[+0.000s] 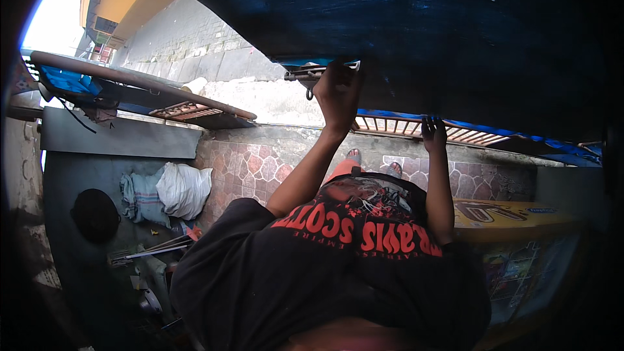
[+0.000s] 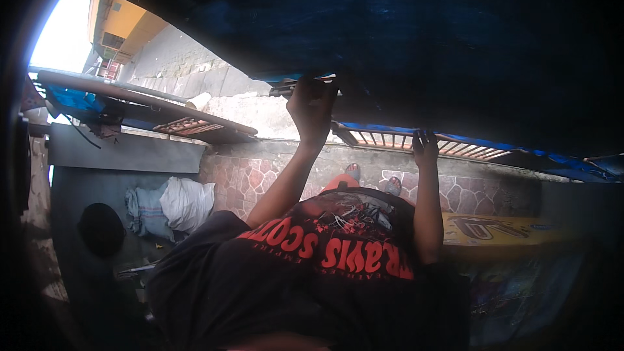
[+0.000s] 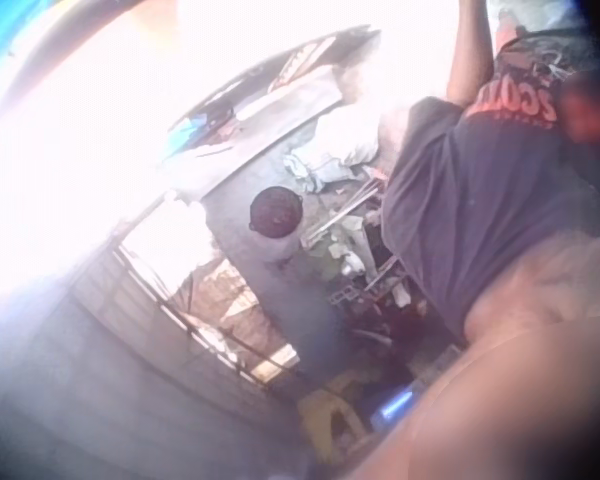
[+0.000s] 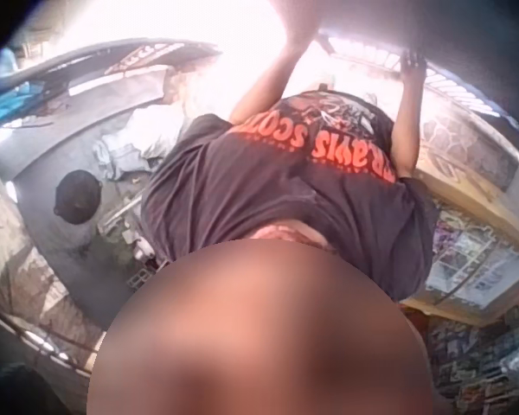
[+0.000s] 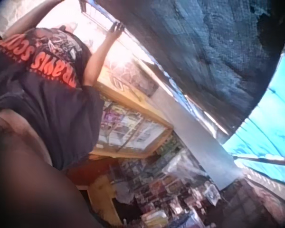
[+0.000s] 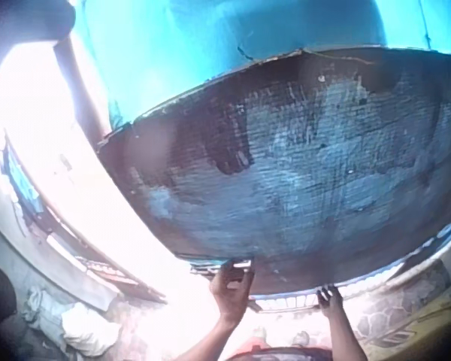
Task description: The person uses a small tool to scrape and adjust the edge of a large, curved, dark metal structure. They repeatedly scrape along the seam where the metal meets a blue surface, occasionally pausing to inspect the area.
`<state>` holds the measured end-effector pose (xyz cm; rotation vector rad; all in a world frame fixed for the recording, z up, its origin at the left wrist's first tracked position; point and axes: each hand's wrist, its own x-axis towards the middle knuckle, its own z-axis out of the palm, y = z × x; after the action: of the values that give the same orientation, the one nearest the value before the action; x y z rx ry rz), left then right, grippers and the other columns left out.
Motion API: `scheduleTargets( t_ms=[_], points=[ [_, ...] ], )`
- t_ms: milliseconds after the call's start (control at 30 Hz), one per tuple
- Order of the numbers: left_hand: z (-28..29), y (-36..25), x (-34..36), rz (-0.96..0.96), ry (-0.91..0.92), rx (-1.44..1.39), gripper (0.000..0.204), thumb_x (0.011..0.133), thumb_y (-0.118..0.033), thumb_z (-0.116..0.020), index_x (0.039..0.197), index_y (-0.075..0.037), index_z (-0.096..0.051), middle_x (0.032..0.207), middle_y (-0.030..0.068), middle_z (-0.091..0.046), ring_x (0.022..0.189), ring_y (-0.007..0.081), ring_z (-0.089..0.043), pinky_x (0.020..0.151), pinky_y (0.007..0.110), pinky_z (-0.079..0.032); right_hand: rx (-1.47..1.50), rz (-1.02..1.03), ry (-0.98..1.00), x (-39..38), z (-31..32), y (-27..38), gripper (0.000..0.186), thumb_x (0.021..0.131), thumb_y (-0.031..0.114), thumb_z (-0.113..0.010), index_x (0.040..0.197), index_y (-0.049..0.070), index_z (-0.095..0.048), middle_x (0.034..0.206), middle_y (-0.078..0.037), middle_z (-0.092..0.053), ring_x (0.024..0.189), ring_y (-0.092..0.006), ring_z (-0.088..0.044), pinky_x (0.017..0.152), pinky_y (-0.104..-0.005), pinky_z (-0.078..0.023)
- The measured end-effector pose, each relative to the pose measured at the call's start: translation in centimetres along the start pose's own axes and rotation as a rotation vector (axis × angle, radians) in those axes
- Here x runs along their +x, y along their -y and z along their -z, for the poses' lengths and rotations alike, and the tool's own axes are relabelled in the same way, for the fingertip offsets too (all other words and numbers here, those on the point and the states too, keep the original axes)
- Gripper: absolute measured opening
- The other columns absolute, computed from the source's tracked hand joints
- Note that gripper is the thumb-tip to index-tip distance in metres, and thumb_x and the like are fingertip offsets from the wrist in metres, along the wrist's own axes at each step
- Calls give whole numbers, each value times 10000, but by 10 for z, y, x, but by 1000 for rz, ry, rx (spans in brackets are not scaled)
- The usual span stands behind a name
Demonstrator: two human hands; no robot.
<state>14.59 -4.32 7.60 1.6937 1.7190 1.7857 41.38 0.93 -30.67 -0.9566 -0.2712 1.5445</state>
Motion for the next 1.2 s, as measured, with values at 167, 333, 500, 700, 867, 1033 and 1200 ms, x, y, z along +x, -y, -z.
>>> scheduleTargets(
  t_ms=[167, 333, 500, 700, 867, 1033, 1200],
  points=[
    [17, 5, -5, -134, 107, 135, 475, 772, -3, -810, 1233, -51, -708, 1054, 119, -712, 902, 233, -741, 742, 343, -596, 139, -382, 262, -113, -93, 85, 208, 1016, 282, -658, 1023, 77, -690, 875, -26, -696, 865, -184, -715, 680, -278, -570],
    [9, 4, -1, -167, 38, 76, 356, 785, 14, -807, 1129, -45, -733, 1017, 97, -721, 827, 211, -750, 706, 322, -587, -346, -212, 495, -177, -202, 143, 274, 1035, 334, -623, 1073, 73, -698, 906, -43, -731, 791, -176, -728, 669, -293, -564],
    [3, -1, 15, -253, -11, 87, 156, 769, -27, -833, 904, -48, -759, 909, 80, -741, 749, 235, -752, 633, 337, -583, -293, -98, 555, -176, -249, 162, 301, 1053, 328, -595, 1144, 61, -702, 968, -63, -754, 815, -179, -739, 688, -308, -573],
    [3, 1, 15, -174, 38, 54, 134, 733, -51, -819, 837, -55, -734, 848, 89, -718, 698, 258, -734, 609, 337, -572, -264, -38, 471, -181, -272, 149, 287, 1053, 275, -587, 1183, 36, -678, 1025, -83, -741, 846, -171, -737, 680, -288, -572],
    [34, -6, 19, -177, -57, 24, 204, 789, -110, -813, 959, -40, -726, 908, 109, -658, 763, 268, -685, 646, 366, -534, -272, -43, 439, -189, -296, 144, 326, 1051, 297, -592, 1238, 40, -663, 1078, -90, -742, 875, -162, -731, 685, -283, -561],
    [86, 32, 31, 97, -351, 162, 673, 862, -182, -804, 1402, 20, -457, 1170, 157, -545, 1030, 272, -571, 927, 395, -465, -296, -33, 466, -197, -309, 149, 389, 1042, 375, -621, 1267, 62, -665, 1102, -80, -754, 870, -142, -713, 698, -286, -531],
    [91, 51, 18, 304, -98, -303, 667, 903, -174, -796, 1425, 36, -438, 1245, 137, -571, 1068, 187, -582, 932, 344, -481, -510, 183, 340, -207, -334, 148, 319, 1051, 321, -587, 1169, 39, -681, 998, -92, -744, 806, -170, -723, 703, -297, -562]
  ],
)
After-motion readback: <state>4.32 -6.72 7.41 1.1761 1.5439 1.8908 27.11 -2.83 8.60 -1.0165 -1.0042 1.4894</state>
